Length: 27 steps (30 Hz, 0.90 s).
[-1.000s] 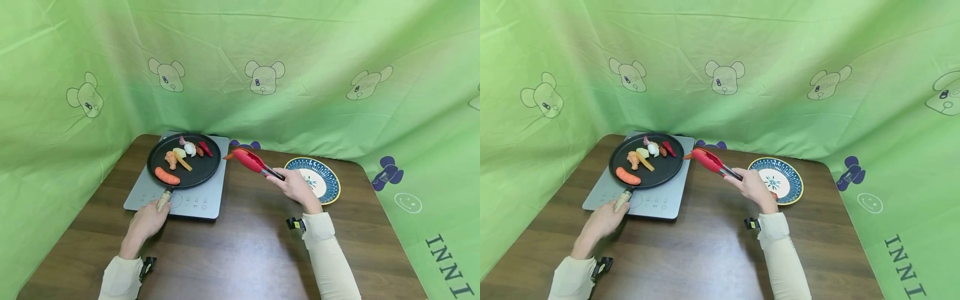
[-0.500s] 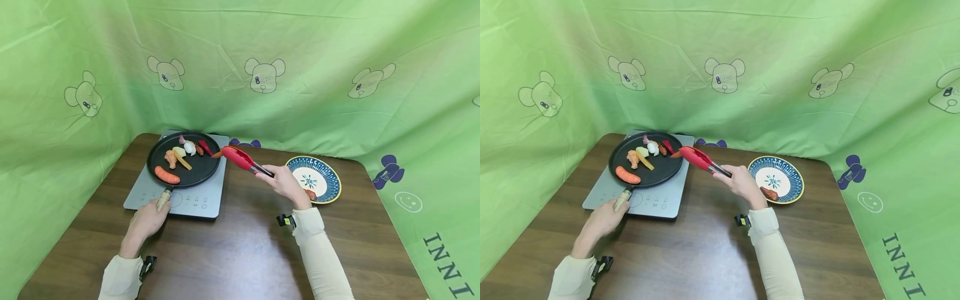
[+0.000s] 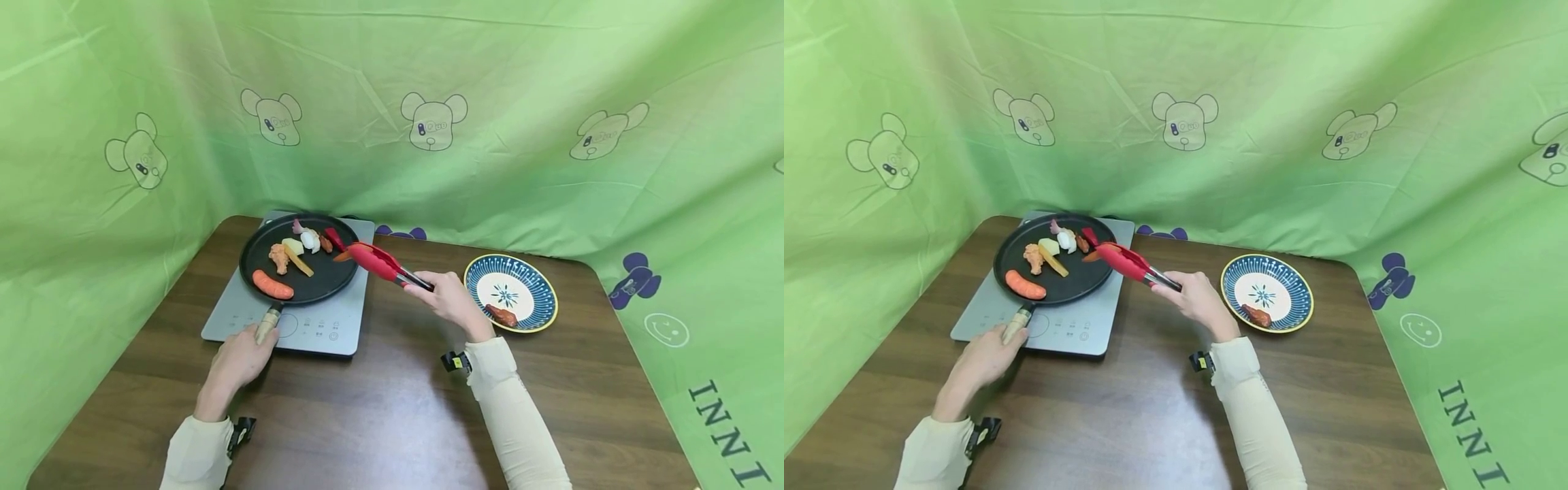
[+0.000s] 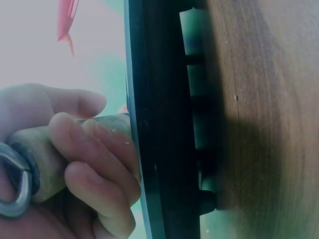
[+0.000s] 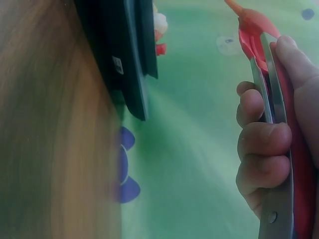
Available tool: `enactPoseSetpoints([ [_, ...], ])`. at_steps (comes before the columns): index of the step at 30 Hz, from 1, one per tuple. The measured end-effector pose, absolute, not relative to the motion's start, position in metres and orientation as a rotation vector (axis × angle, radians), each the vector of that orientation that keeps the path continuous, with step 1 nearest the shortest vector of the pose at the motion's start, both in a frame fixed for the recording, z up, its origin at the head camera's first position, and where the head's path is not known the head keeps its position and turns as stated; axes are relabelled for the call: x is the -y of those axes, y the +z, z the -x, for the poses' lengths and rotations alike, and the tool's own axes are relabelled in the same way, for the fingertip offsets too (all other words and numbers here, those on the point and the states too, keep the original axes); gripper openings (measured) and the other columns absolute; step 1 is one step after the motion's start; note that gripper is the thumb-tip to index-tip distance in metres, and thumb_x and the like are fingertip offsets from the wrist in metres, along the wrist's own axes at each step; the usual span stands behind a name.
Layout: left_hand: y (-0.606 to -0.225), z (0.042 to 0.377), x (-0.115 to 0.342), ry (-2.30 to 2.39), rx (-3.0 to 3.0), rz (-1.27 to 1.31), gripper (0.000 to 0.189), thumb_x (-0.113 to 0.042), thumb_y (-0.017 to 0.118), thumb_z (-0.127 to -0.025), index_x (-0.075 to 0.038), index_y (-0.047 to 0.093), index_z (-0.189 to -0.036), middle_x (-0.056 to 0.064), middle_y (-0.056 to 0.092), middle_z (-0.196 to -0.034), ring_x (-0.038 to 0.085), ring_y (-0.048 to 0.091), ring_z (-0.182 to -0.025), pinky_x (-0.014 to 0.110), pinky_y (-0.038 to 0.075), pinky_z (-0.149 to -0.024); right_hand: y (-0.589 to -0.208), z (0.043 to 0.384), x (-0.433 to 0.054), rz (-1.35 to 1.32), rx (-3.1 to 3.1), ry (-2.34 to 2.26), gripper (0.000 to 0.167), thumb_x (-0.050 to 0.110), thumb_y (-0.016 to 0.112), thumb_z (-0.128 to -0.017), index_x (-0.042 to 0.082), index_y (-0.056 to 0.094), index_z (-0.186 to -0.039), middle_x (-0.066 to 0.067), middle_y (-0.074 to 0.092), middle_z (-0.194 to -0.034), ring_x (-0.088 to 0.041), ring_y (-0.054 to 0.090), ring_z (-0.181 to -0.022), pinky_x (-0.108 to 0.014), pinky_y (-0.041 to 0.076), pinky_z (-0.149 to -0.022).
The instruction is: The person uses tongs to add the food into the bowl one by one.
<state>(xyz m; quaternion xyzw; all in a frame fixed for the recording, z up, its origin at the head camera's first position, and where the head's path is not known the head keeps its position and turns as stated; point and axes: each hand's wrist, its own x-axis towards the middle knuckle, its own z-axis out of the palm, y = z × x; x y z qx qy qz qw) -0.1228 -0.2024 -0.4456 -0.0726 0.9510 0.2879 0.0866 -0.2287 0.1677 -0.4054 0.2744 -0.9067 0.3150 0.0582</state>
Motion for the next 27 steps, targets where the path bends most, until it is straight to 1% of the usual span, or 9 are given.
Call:
enactPoseSetpoints([
  [7,-0.445,0.123,0.201,0.860,-2.825,0.223,0.046,-0.049,0.040,-0.096,-0.005,0.052,-0.093,0.008,0.042,-0.067,0.022,0.043,-0.056,0.034,0.032,-0.049,-0.408,0.233,-0.155,-0.859,2.723,0.920,0.018,0.038,0.064,-0.090,0.021,0.068,-0.093,0.009,0.042,-0.058,-0.007,0.036,-0.049,-0.025,0.031,-0.047],
  [11,-0.445,0.123,0.202,0.852,-2.826,0.221,0.049,-0.049,0.040,-0.096,-0.002,0.053,-0.097,0.008,0.042,-0.068,0.022,0.043,-0.057,0.034,0.033,-0.049,-0.410,0.235,-0.147,-0.861,2.724,0.917,0.019,0.041,0.063,-0.090,0.022,0.068,-0.094,0.009,0.042,-0.058,-0.007,0.036,-0.050,-0.026,0.031,-0.047],
  [14,-0.445,0.122,0.203,0.851,-2.828,0.224,0.050,-0.050,0.040,-0.096,-0.002,0.053,-0.099,0.009,0.042,-0.068,0.023,0.043,-0.058,0.034,0.033,-0.049,-0.409,0.235,-0.141,-0.873,2.722,0.922,0.019,0.041,0.062,-0.091,0.023,0.067,-0.092,0.009,0.041,-0.058,-0.007,0.036,-0.050,-0.026,0.031,-0.047],
  [19,-0.446,0.122,0.202,0.855,-2.821,0.231,0.049,-0.050,0.040,-0.096,-0.003,0.053,-0.095,0.009,0.042,-0.068,0.022,0.043,-0.057,0.034,0.033,-0.050,-0.408,0.236,-0.130,-0.873,2.740,0.913,0.020,0.043,0.060,-0.091,0.024,0.065,-0.090,0.009,0.040,-0.058,-0.006,0.036,-0.050,-0.026,0.032,-0.048],
  [27,-0.446,0.122,0.201,0.863,-2.818,0.234,0.050,-0.050,0.040,-0.096,-0.001,0.052,-0.098,0.009,0.043,-0.069,0.022,0.043,-0.056,0.034,0.033,-0.049,-0.403,0.239,-0.118,-0.881,2.767,0.901,0.022,0.044,0.060,-0.091,0.023,0.063,-0.089,0.008,0.040,-0.058,-0.006,0.035,-0.050,-0.026,0.032,-0.048],
])
